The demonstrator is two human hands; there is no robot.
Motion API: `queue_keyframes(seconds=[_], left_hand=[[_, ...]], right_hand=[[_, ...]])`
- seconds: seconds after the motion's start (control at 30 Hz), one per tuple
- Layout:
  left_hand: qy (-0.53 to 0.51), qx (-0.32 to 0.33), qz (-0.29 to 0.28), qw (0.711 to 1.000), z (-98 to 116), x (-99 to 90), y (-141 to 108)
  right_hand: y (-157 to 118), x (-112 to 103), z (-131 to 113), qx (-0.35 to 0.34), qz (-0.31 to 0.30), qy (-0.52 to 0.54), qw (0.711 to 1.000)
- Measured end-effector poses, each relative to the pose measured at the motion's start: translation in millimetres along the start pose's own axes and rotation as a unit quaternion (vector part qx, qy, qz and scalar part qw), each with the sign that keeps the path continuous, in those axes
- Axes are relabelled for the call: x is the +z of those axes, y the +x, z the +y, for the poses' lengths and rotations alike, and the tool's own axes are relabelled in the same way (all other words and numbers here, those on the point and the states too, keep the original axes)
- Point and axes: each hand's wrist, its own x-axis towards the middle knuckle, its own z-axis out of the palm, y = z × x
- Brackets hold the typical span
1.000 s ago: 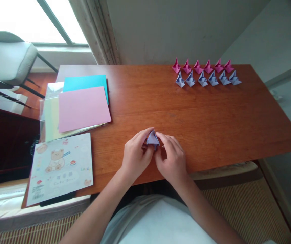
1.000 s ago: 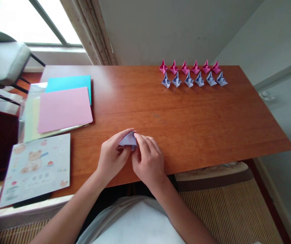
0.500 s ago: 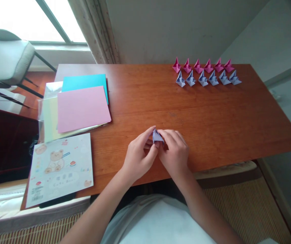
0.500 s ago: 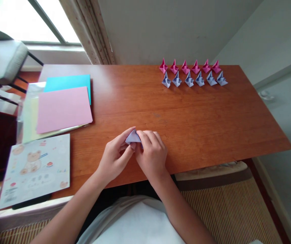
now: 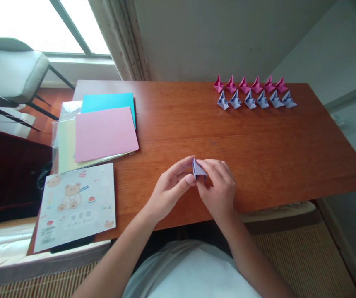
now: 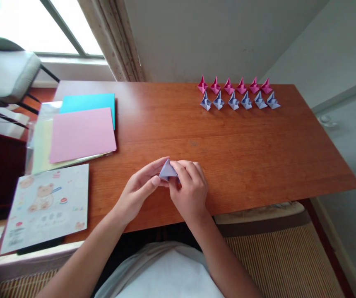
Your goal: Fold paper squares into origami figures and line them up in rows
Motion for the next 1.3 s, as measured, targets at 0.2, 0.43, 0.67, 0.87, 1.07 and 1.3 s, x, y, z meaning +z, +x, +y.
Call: queue_keyframes(seconds=[0.2,0.43,0.67,0.87,1.07,1.3], left_hand=[[-0.044,-0.033,0.033,0.998,-2,-1.1,3],[-0.033,-0.043,0.052,0.997,-2,-2.3,4],[-0.077,-0.055,0.034,0.995,1,-1.6,3],[-0.07,-0.05,0.036,0.996,1,-0.5,4],[-0.047,-0.046,0.036,0.997,1,-1.0,4],[-0.045,-0.044,0.031,0.998,2,-0.5,3]], right_hand=[[-1,-3,-1,-0.041,-0.003,0.057,0.998],[-3,-5,0,-0.065,-0.015,0.064,0.996],[-1,-5,-3,-0.075,-0.005,0.029,0.997],[2,-4,-7,-0.052,0.004,0.032,0.998],[3,-7,-7,-0.035,-0.001,0.051,0.998],[4,-15,-5,-0.016,-0.021,0.089,0.996]])
